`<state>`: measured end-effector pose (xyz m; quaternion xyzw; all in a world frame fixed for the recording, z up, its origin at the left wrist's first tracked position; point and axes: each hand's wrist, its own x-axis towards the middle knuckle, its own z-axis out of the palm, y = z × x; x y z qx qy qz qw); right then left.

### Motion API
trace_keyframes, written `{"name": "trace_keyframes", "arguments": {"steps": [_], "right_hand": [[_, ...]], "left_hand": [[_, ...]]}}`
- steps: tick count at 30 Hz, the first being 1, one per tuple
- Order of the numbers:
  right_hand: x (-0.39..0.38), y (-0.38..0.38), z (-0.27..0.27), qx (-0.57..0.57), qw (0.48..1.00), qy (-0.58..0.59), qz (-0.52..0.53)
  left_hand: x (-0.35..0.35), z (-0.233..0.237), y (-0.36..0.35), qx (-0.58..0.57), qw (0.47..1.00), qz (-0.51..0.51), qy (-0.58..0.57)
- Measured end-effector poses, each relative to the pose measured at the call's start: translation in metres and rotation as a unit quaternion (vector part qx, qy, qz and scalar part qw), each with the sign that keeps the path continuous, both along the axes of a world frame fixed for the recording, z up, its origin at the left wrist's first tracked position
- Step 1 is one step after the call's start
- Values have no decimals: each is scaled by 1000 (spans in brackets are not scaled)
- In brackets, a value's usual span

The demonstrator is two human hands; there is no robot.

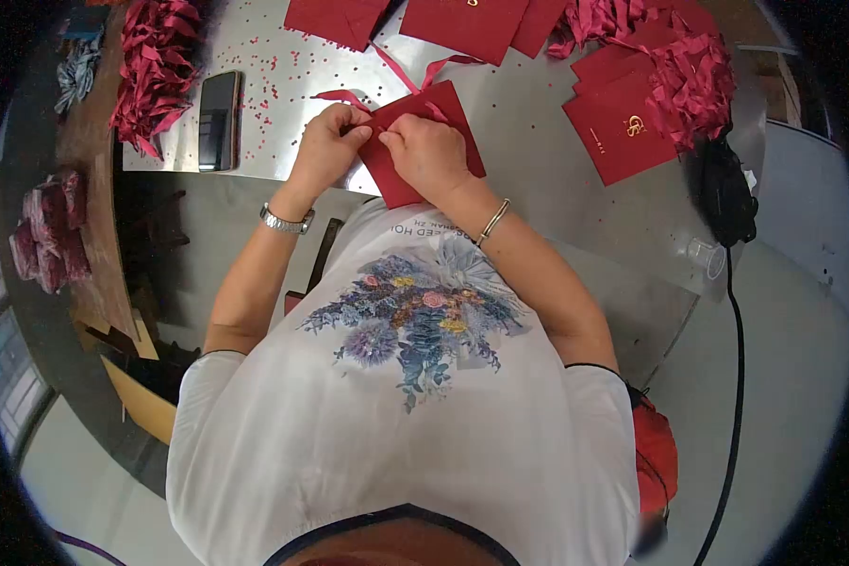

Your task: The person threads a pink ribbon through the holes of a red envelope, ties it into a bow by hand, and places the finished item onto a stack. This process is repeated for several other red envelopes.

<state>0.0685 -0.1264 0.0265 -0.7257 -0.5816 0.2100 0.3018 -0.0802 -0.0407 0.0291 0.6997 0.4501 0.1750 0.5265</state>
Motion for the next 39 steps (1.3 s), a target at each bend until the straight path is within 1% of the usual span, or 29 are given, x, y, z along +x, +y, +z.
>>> {"name": "trace_keyframes", "arguments": {"steps": [2,3,5,7,9,11,13,15,16,17,18,20,21,23,26,28,30,32,33,34,35,36,37,39], "right_hand": [[1,4,2,-8,1000,4,-1],[1,5,3,-18,1000,6,-1],[1,6,7,-41,999,8,-3],[2,9,16,-65,998,8,-5],[3,12,25,-74,989,-113,57],[1,14,25,-80,986,-132,71],[1,14,24,-85,981,-153,82],[3,14,21,-75,991,-100,50],[6,16,20,-73,991,-102,52],[10,18,18,-131,991,22,26],[12,20,17,-186,972,146,-1],[12,20,18,-194,969,149,-11],[11,20,16,-191,968,162,-17],[10,17,11,-189,966,174,-22],[10,18,2,-187,963,193,-27],[10,17,0,-211,942,258,-43],[10,18,1,-221,938,263,-45],[10,19,6,-234,933,268,-49],[10,20,10,-222,946,233,-40],[9,20,12,-211,957,198,-33],[6,18,13,-213,957,197,-33],[1,16,15,-156,987,36,1],[-2,15,16,-95,987,-125,36],[-3,16,15,-88,985,-139,49]], "left_hand": [[1,11,-2,67,998,-7,13],[2,13,-2,66,998,-7,12],[3,14,-3,137,990,-28,0],[5,16,-3,146,989,-36,2],[6,15,-4,158,986,-43,6],[6,12,-4,173,984,-43,-18],[7,10,-5,173,984,-39,-16],[9,10,-6,173,984,-34,-15],[8,12,-7,170,985,-30,-15],[7,13,-8,167,985,-25,-14],[6,13,-8,168,985,-24,-14],[6,10,-7,157,987,-29,21],[6,10,-6,159,987,-29,20],[5,10,-6,128,990,-33,44],[3,5,-7,152,987,-38,40],[2,5,-9,137,989,-30,41],[3,5,-10,124,991,-23,40],[3,4,-13,163,985,-24,45],[3,4,-14,161,986,-24,45],[4,5,-15,200,979,-36,37],[4,5,-16,238,970,-48,30],[6,4,-16,237,970,-47,29],[7,4,-17,225,974,-33,18],[9,2,-17,214,977,-20,7]]}}
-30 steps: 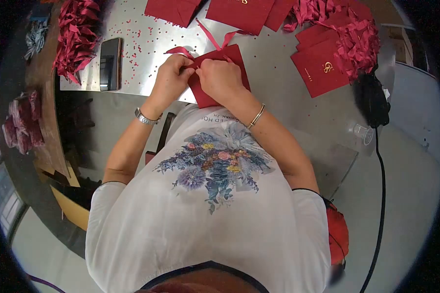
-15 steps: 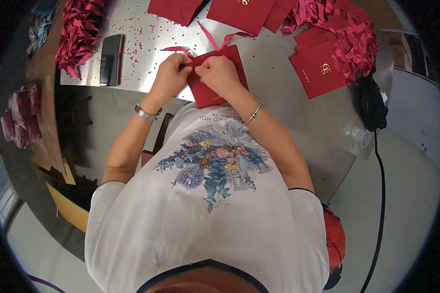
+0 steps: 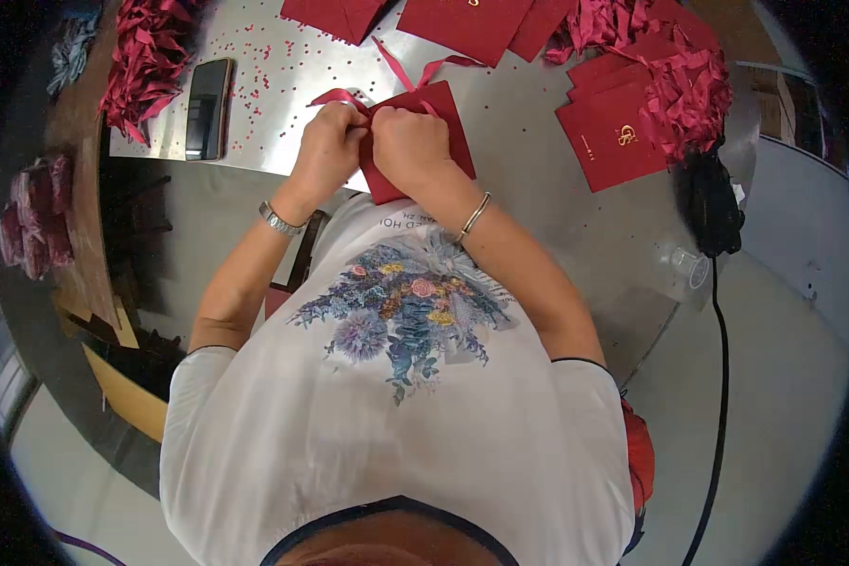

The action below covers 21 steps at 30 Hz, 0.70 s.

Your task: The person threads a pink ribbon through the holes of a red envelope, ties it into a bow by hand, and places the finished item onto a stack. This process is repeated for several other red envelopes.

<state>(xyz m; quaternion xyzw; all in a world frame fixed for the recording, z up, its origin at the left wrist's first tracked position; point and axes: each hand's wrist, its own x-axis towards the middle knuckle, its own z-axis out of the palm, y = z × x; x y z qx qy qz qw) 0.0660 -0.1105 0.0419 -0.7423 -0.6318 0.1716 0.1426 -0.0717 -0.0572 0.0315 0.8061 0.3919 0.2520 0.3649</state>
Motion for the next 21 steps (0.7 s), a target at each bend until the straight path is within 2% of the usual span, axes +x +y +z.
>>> {"name": "trace_keyframes", "arguments": {"steps": [3,4,5,6,7,8,9,10,13,15,21], "right_hand": [[2,6,-1,13,999,-23,33],[5,10,-2,-62,983,165,-50],[8,13,-3,-134,920,344,-133],[7,14,-11,-136,882,417,-170],[6,12,-17,-136,882,418,-169],[5,8,-23,-54,958,261,-104],[3,7,-19,29,995,92,-34],[1,8,-10,-34,998,47,-20],[7,13,-14,-59,996,62,-25],[9,10,-19,-37,995,85,-26],[12,7,-24,-5,989,146,-38]], "left_hand": [[-2,-3,5,-20,1000,3,1],[-4,-4,6,-22,1000,4,9],[-5,-4,6,-24,1000,3,18],[-4,-5,8,-24,1000,3,18],[-3,-5,9,-18,1000,-6,22],[-3,-6,10,-13,999,-15,27],[-3,-8,12,-14,999,-17,27],[-3,-11,15,-31,998,-18,48],[1,-9,18,-65,995,-15,71],[0,-9,18,-87,993,-13,76],[1,-36,16,-124,992,20,21]]}}
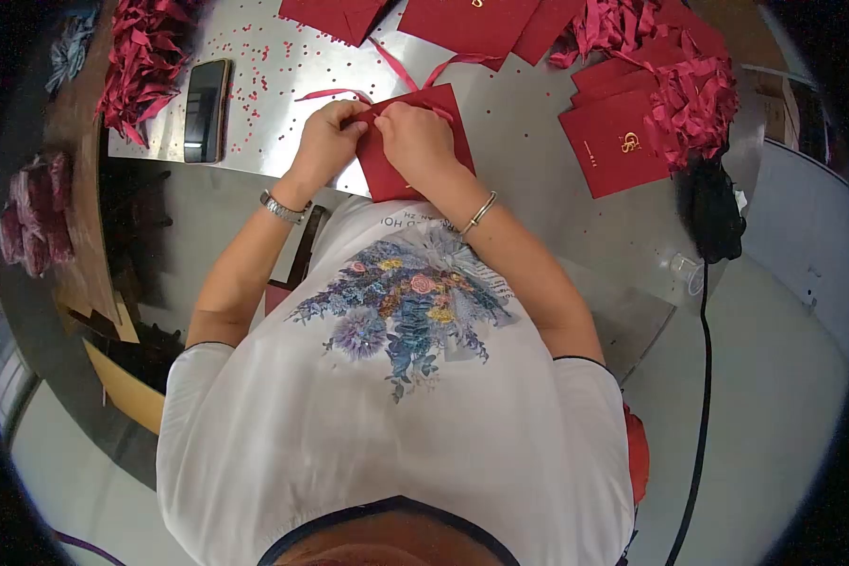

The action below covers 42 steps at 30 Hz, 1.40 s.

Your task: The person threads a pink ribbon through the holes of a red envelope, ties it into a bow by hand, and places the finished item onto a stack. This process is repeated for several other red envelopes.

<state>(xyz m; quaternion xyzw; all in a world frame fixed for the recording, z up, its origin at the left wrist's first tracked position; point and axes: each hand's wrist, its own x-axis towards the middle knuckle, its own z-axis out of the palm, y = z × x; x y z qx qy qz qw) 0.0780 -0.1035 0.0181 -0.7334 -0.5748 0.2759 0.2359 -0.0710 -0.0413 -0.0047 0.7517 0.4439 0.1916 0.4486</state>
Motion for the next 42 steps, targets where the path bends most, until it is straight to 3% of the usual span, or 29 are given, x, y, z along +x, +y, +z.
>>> {"name": "trace_keyframes", "arguments": {"steps": [3,5,7,21,27,29,32,36,38,40,42], "right_hand": [[4,-4,0,0,999,31,-9],[4,-6,1,-5,999,32,-8],[2,-7,9,-14,999,-44,9],[-1,1,11,-8,998,-60,26],[-4,14,29,-65,988,-122,64],[-8,19,40,-83,986,-129,66],[-18,25,52,-139,953,-228,143],[-22,30,50,-145,959,-212,124],[-17,27,40,-148,984,-98,31],[-4,24,19,-155,986,-34,46],[-3,11,21,-35,997,-62,40]], "left_hand": [[0,-2,0,-36,999,19,-17],[1,6,3,-154,986,36,-59],[1,9,7,-163,985,28,-42],[-3,7,4,-137,990,19,-33],[-3,14,-1,-62,998,10,-29],[-3,17,-4,59,997,-10,-41],[0,27,-2,94,995,-25,-26],[0,34,-5,115,992,-45,11],[0,32,-9,134,990,-47,20],[0,32,-11,167,986,-29,-8],[-2,31,-9,170,984,-47,23]]}}
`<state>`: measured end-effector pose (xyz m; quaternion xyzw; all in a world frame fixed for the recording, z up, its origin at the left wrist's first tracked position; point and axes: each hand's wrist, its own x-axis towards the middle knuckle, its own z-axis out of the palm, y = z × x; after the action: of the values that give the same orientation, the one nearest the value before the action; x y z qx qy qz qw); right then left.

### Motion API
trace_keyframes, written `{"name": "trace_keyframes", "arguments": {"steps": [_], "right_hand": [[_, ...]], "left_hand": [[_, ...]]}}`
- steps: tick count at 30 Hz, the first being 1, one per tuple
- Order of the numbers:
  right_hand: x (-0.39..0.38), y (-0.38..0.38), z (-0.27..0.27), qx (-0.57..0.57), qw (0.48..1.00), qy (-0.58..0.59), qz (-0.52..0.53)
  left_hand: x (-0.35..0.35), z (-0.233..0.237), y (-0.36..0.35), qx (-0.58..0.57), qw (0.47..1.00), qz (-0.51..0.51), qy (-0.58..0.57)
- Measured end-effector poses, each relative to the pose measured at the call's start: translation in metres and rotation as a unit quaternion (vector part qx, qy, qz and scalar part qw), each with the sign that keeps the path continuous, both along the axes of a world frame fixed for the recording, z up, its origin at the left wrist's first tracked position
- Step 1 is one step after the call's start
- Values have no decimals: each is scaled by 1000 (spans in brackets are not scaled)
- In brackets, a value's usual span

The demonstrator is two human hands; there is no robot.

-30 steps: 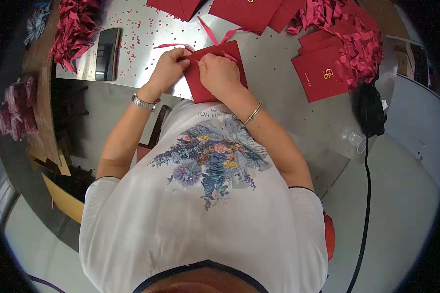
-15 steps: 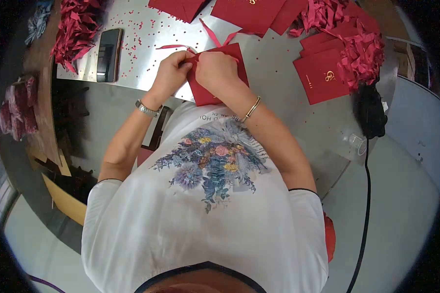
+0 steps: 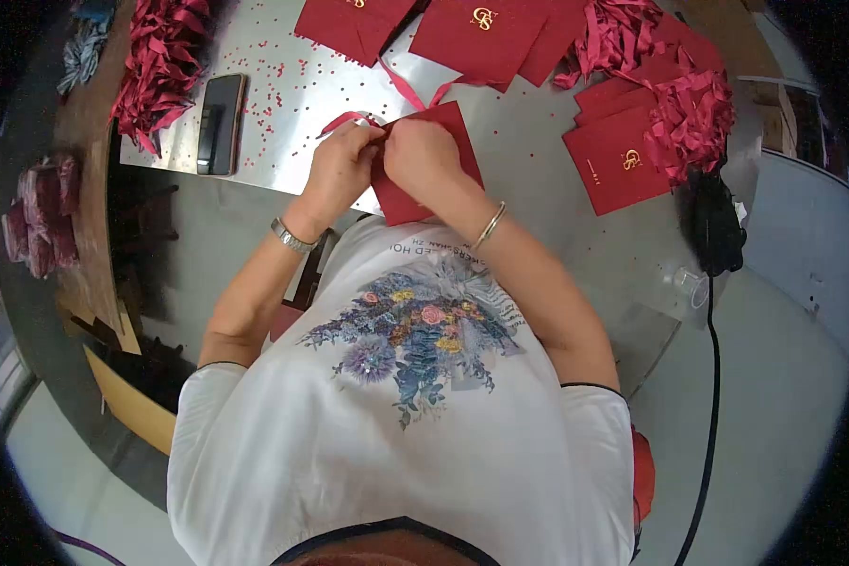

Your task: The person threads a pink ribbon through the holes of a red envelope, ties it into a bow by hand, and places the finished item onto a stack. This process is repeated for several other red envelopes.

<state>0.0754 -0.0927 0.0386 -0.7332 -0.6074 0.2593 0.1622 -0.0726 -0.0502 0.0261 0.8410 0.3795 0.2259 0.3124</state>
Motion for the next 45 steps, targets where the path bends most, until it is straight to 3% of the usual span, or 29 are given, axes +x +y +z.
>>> {"name": "trace_keyframes", "arguments": {"steps": [2,3,6,7,10,11,13,14,18,19,21,24,31,33,39,42,44,45], "right_hand": [[-4,-13,3,27,999,-45,13],[-7,-19,1,55,998,7,-25],[-10,-22,0,103,988,75,-85],[-11,-23,3,112,987,82,-77],[-15,-32,9,153,985,58,-46],[-16,-35,10,183,983,27,-20],[-15,-36,13,182,983,15,-4],[-16,-36,15,194,981,28,0],[-22,-39,17,168,985,36,-32],[-24,-38,16,169,984,36,-34],[-26,-36,15,145,989,11,-36],[-23,-36,12,154,987,27,-46],[-7,-40,38,74,997,-12,10],[-1,-49,44,145,978,-102,108],[14,-71,48,205,950,-114,207],[21,-75,38,248,942,-65,217],[28,-73,31,286,953,46,95],[33,-74,17,243,968,60,24]], "left_hand": [[-4,-3,3,-89,992,-12,-89],[-7,5,7,-293,954,17,-65],[-9,22,13,-377,921,8,-101],[-12,19,16,-301,950,-36,-77],[-15,29,28,-229,964,-114,-69],[-14,35,34,-382,920,-75,-36],[-11,48,45,-420,904,-83,26],[-15,36,49,-324,935,-143,24],[-10,56,61,-224,933,-249,134],[-9,56,60,-223,932,-251,135],[-7,54,57,-98,953,-262,116],[-4,45,52,-56,964,-236,112],[-10,31,45,-108,983,-140,55],[-11,32,46,-109,984,-122,74],[-16,11,41,-159,985,-61,40],[-10,19,35,-78,988,-64,113],[-10,15,36,-59,990,-69,111],[-11,13,37,-59,990,-68,111]]}}
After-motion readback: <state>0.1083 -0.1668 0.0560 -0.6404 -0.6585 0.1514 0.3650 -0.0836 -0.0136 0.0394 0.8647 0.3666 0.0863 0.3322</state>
